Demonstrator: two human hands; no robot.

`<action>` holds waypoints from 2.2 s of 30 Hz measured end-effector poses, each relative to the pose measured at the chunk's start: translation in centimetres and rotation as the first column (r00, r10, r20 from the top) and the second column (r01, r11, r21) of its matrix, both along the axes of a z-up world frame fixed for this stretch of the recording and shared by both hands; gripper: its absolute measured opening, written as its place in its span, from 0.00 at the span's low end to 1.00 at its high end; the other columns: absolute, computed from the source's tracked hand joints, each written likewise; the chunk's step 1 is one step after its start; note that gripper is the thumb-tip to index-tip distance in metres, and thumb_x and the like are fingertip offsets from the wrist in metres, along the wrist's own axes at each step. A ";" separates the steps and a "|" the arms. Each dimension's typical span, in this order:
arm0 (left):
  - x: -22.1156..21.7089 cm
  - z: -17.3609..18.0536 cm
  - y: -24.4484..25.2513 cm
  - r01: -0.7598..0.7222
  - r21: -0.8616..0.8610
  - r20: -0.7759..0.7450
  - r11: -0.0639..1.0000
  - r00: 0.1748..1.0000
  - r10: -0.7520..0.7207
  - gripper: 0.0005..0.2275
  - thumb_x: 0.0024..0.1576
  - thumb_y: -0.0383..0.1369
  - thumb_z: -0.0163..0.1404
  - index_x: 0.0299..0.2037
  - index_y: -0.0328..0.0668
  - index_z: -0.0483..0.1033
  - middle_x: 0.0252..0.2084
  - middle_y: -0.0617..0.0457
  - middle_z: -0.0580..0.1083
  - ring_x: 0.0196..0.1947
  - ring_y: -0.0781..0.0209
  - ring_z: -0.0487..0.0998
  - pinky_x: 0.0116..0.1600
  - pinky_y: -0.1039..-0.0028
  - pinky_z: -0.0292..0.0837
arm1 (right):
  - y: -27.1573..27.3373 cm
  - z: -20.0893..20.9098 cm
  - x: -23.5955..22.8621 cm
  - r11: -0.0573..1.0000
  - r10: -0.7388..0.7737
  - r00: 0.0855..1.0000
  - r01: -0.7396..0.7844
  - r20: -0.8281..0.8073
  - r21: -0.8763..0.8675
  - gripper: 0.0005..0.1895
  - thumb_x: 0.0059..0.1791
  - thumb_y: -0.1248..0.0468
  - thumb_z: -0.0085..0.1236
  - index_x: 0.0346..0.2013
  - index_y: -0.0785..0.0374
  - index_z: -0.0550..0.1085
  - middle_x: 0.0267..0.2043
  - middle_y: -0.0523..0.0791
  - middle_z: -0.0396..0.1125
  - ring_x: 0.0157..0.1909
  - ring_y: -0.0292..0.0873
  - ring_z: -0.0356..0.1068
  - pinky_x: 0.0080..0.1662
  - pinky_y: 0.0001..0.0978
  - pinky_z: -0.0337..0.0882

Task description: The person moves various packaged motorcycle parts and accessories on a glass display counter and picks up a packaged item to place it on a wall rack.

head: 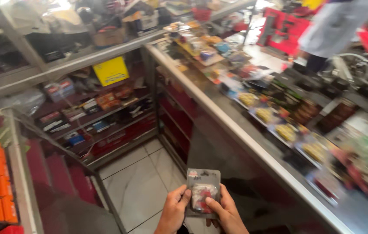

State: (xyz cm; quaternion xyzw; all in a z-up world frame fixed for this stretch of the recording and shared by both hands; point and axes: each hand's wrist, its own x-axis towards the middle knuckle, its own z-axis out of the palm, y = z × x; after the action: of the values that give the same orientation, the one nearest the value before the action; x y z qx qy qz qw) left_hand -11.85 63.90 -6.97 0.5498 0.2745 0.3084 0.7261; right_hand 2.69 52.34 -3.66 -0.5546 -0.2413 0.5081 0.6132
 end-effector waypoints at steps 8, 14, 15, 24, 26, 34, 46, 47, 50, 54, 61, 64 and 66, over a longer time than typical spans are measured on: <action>0.6 -0.3 17.3 -0.180 0.177 -0.125 0.968 0.971 0.204 0.11 0.63 0.34 0.49 0.35 0.31 0.76 0.28 0.58 0.73 0.32 0.73 0.68 0.38 0.77 0.68 | 18.7 1.1 1.6 0.991 0.090 0.994 -0.095 0.061 0.093 0.40 0.47 0.64 0.58 0.72 0.54 0.53 0.37 0.49 0.76 0.20 0.38 0.69 0.20 0.29 0.65; 2.8 0.8 27.2 -0.216 0.241 -0.138 0.946 0.957 0.254 0.12 0.64 0.35 0.48 0.35 0.31 0.75 0.28 0.57 0.72 0.32 0.73 0.67 0.37 0.77 0.67 | 28.3 2.9 4.1 0.983 0.084 0.986 -0.106 0.141 0.153 0.54 0.46 0.66 0.60 0.78 0.46 0.39 0.50 0.51 0.75 0.39 0.37 0.75 0.34 0.30 0.75; 3.1 1.2 28.4 -0.213 0.237 -0.131 0.948 0.960 0.248 0.12 0.64 0.34 0.48 0.35 0.31 0.75 0.28 0.57 0.73 0.33 0.73 0.68 0.37 0.77 0.67 | 29.5 3.1 4.9 0.978 0.110 0.980 -0.136 0.167 0.156 0.55 0.45 0.67 0.62 0.78 0.47 0.39 0.50 0.53 0.74 0.39 0.38 0.74 0.36 0.31 0.75; 7.2 3.7 36.3 -0.084 0.215 -0.143 0.973 0.983 0.117 0.11 0.63 0.33 0.47 0.39 0.31 0.79 0.28 0.57 0.77 0.30 0.73 0.72 0.36 0.77 0.69 | 35.9 3.0 8.9 0.962 0.156 0.884 -0.236 0.440 0.134 0.50 0.39 0.69 0.73 0.72 0.56 0.57 0.52 0.50 0.76 0.53 0.39 0.75 0.56 0.33 0.73; 8.5 3.5 38.3 -0.050 0.287 -0.144 0.957 0.985 0.094 0.12 0.65 0.33 0.48 0.38 0.28 0.78 0.27 0.55 0.75 0.31 0.72 0.70 0.36 0.76 0.68 | 37.5 2.1 9.4 0.967 0.085 0.882 -0.185 0.464 0.175 0.48 0.38 0.70 0.74 0.70 0.58 0.60 0.51 0.50 0.77 0.53 0.39 0.75 0.56 0.33 0.73; 12.2 5.4 47.9 0.131 0.263 -0.027 0.956 0.991 -0.129 0.18 0.63 0.26 0.48 0.64 0.39 0.70 0.36 0.58 0.71 0.36 0.72 0.68 0.43 0.79 0.67 | 45.1 -1.4 11.6 0.995 -0.099 0.864 0.096 0.494 0.032 0.49 0.34 0.70 0.76 0.68 0.54 0.65 0.49 0.49 0.78 0.52 0.40 0.77 0.55 0.33 0.73; 11.6 12.0 68.7 0.542 0.517 -0.291 0.663 0.840 -0.459 0.36 0.50 0.40 0.64 0.68 0.39 0.64 0.61 0.43 0.73 0.62 0.48 0.74 0.65 0.64 0.68 | 63.2 -0.1 10.5 0.938 -0.345 0.828 0.280 0.443 0.206 0.45 0.36 0.62 0.77 0.66 0.59 0.65 0.55 0.50 0.74 0.58 0.44 0.74 0.59 0.38 0.70; 11.9 12.1 70.2 0.549 0.511 -0.288 0.661 0.834 -0.470 0.36 0.49 0.40 0.65 0.68 0.39 0.64 0.63 0.43 0.73 0.64 0.47 0.74 0.66 0.64 0.68 | 64.3 0.3 10.3 0.940 -0.341 0.804 0.290 0.488 0.180 0.46 0.36 0.61 0.76 0.66 0.59 0.65 0.54 0.50 0.75 0.58 0.44 0.74 0.59 0.38 0.70; 12.5 12.0 73.8 0.587 0.513 -0.281 0.626 0.804 -0.524 0.37 0.47 0.40 0.66 0.68 0.40 0.65 0.64 0.42 0.73 0.66 0.46 0.74 0.68 0.64 0.67 | 66.6 1.9 9.9 0.939 -0.313 0.718 0.333 0.621 0.088 0.46 0.37 0.59 0.76 0.66 0.58 0.65 0.54 0.50 0.76 0.59 0.44 0.74 0.60 0.37 0.68; 14.0 11.7 76.6 0.652 0.508 -0.309 0.563 0.748 -0.587 0.39 0.46 0.40 0.67 0.70 0.42 0.65 0.65 0.42 0.72 0.66 0.46 0.73 0.68 0.64 0.66 | 68.6 3.7 9.5 0.927 -0.300 0.680 0.372 0.669 0.037 0.45 0.38 0.60 0.74 0.66 0.58 0.63 0.55 0.49 0.75 0.59 0.44 0.73 0.60 0.36 0.67; 16.2 12.7 77.8 0.609 0.613 -0.369 0.503 0.784 -0.500 0.36 0.46 0.40 0.67 0.67 0.46 0.67 0.60 0.44 0.73 0.62 0.43 0.74 0.65 0.62 0.68 | 70.3 7.5 11.0 0.921 -0.297 0.601 0.385 0.742 0.057 0.44 0.39 0.63 0.72 0.66 0.57 0.62 0.52 0.51 0.75 0.56 0.45 0.75 0.58 0.35 0.70; 17.4 13.3 77.9 0.580 0.676 -0.414 0.454 0.809 -0.418 0.36 0.46 0.40 0.67 0.67 0.48 0.68 0.55 0.44 0.71 0.59 0.42 0.73 0.63 0.61 0.68 | 70.7 9.0 11.7 0.898 -0.243 0.468 0.441 0.850 0.014 0.44 0.36 0.63 0.72 0.65 0.53 0.63 0.53 0.52 0.71 0.56 0.52 0.73 0.55 0.41 0.71; 18.2 13.3 77.9 0.518 0.744 -0.372 0.422 0.846 -0.382 0.35 0.45 0.40 0.68 0.65 0.49 0.70 0.55 0.44 0.68 0.59 0.42 0.71 0.63 0.61 0.68 | 70.7 9.6 12.1 0.865 -0.215 0.439 0.500 0.872 -0.038 0.43 0.36 0.63 0.71 0.64 0.49 0.65 0.52 0.52 0.67 0.53 0.55 0.73 0.52 0.44 0.72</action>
State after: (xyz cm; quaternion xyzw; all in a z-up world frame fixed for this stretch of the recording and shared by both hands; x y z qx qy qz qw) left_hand 6.31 141.82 6.29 0.8962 -0.0075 0.1526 0.4165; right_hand 14.78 123.00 5.90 -0.8512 -0.3054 0.0601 0.4226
